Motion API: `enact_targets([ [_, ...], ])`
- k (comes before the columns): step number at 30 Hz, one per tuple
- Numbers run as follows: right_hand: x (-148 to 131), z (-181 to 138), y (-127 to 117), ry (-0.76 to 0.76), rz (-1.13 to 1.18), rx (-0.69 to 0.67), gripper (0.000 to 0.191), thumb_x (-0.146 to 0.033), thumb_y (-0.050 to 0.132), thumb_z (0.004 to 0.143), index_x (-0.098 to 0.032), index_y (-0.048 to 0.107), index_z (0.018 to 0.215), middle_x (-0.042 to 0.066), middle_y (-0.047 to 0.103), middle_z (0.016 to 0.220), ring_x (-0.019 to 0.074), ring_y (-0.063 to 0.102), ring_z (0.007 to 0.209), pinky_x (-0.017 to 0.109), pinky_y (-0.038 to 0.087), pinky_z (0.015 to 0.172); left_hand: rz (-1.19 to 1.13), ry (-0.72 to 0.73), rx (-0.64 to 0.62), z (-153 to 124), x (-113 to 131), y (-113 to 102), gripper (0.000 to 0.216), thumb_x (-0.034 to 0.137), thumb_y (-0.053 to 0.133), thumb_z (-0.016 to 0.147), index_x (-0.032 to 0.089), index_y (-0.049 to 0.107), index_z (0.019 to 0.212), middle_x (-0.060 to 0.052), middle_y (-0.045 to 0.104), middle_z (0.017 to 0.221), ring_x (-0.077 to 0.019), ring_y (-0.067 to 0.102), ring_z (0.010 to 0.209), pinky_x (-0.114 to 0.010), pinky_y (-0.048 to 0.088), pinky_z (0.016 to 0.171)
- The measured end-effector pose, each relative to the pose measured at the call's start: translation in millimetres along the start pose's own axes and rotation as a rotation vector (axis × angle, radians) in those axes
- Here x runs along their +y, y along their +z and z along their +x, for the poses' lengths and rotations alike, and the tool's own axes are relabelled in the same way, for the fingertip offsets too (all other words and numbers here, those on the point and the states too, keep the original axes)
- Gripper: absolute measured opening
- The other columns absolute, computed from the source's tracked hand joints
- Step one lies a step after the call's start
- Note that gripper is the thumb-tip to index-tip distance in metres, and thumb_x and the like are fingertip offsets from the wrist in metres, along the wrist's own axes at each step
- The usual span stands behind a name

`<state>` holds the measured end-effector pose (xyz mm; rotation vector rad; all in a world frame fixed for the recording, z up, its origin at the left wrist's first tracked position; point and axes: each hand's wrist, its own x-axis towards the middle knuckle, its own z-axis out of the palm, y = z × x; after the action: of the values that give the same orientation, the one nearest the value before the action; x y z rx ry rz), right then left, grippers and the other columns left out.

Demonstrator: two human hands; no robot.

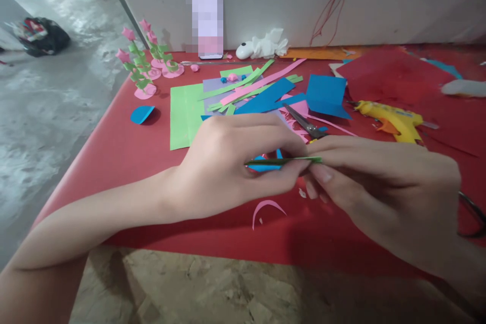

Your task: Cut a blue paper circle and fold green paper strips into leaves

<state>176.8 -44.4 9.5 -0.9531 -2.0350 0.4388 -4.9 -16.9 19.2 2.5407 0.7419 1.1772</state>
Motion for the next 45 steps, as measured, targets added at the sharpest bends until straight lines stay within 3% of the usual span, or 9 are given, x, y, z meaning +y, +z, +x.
enact_targets([
  [11, -5.3, -1.0, 1.6, 0.04, -0.009, 0.036, 0.021, -0.009, 0.048, 0.083, -0.022, 0.051, 0.066, -0.007, 0.056, 0.06, 0.0033, 0.053, 0.056, 0.017, 0.045, 0.05, 0.119, 0.069, -0.009, -1.9, 4.7, -2.2, 0.003, 0.015, 0.064, 0.083, 0.017, 0.065, 0.082, 0.004, 0.074, 0.08, -0.0038, 0.068, 0.074, -0.011, 0.052, 0.068],
  [16, -4.5, -3.6, 4.7, 0.095, 0.025, 0.027, 0.025, -0.008, 0.046, 0.083, -0.021, 0.051, 0.062, -0.007, 0.052, 0.056, 0.003, 0.048, 0.052, 0.017, 0.041, 0.047, 0.26, 0.186, -0.02, -1.9, 2.7, -3.6, 0.006, 0.015, 0.061, 0.085, 0.017, 0.065, 0.08, 0.001, 0.074, 0.079, -0.0078, 0.068, 0.07, -0.016, 0.054, 0.063],
  [22, -2.6, -8.3, 7.9, 0.184, -0.003, 0.03, 0.028, -0.009, 0.042, 0.08, -0.02, 0.044, 0.055, -0.005, 0.048, 0.051, 0.0049, 0.044, 0.048, 0.021, 0.037, 0.044, 0.412, 0.38, -0.002, -6.3, 0.0, 0.9, 0.006, 0.011, 0.06, 0.083, 0.015, 0.064, 0.082, 0.001, 0.071, 0.07, -0.0117, 0.068, 0.07, -0.025, 0.059, 0.078],
  [27, -5.9, -10.2, 7.4, 0.212, 0.022, 0.056, 0.028, -0.01, 0.045, 0.082, -0.02, 0.046, 0.056, -0.006, 0.05, 0.053, 0.0048, 0.047, 0.05, 0.02, 0.039, 0.046, 0.473, 0.355, -0.017, -1.6, 6.7, 0.4, 0.016, 0.009, 0.057, 0.085, 0.017, 0.062, 0.072, 0.005, 0.07, 0.066, -0.0079, 0.068, 0.066, -0.019, 0.058, 0.08],
  [32, -5.0, -4.4, 6.7, 0.274, 0.066, -0.001, 0.031, -0.007, 0.041, 0.083, -0.02, 0.047, 0.055, -0.006, 0.049, 0.05, 0.0048, 0.046, 0.048, 0.02, 0.037, 0.044, 0.492, 0.357, 0.03, -1.8, 3.5, 5.1, 0.006, 0.013, 0.063, 0.081, 0.015, 0.068, 0.079, 0.003, 0.071, 0.068, -0.0113, 0.069, 0.067, -0.022, 0.059, 0.069],
  [40, 0.4, -3.2, 2.6, 0.471, 0.423, -0.021, 0.026, -0.014, 0.045, 0.081, -0.02, 0.054, 0.058, 0.001, 0.058, 0.059, 0.0141, 0.055, 0.053, 0.028, 0.043, 0.041, 0.48, 0.299, 0.156, -7.3, -3.7, 16.9, 0.023, 0.007, 0.047, 0.084, 0.02, 0.063, 0.072, 0.004, 0.066, 0.062, -0.0105, 0.067, 0.066, -0.024, 0.06, 0.075],
  [45, -1.6, -4.3, -1.8, 0.35, 0.277, -0.07, 0.028, -0.013, 0.045, 0.083, -0.02, 0.048, 0.056, -0.001, 0.058, 0.06, 0.0114, 0.055, 0.054, 0.026, 0.042, 0.044, 0.468, 0.311, 0.148, -6.5, -8.2, 12.2, 0.018, 0.011, 0.053, 0.086, 0.017, 0.064, 0.073, 0.003, 0.072, 0.071, -0.0102, 0.069, 0.069, -0.022, 0.059, 0.072],
])
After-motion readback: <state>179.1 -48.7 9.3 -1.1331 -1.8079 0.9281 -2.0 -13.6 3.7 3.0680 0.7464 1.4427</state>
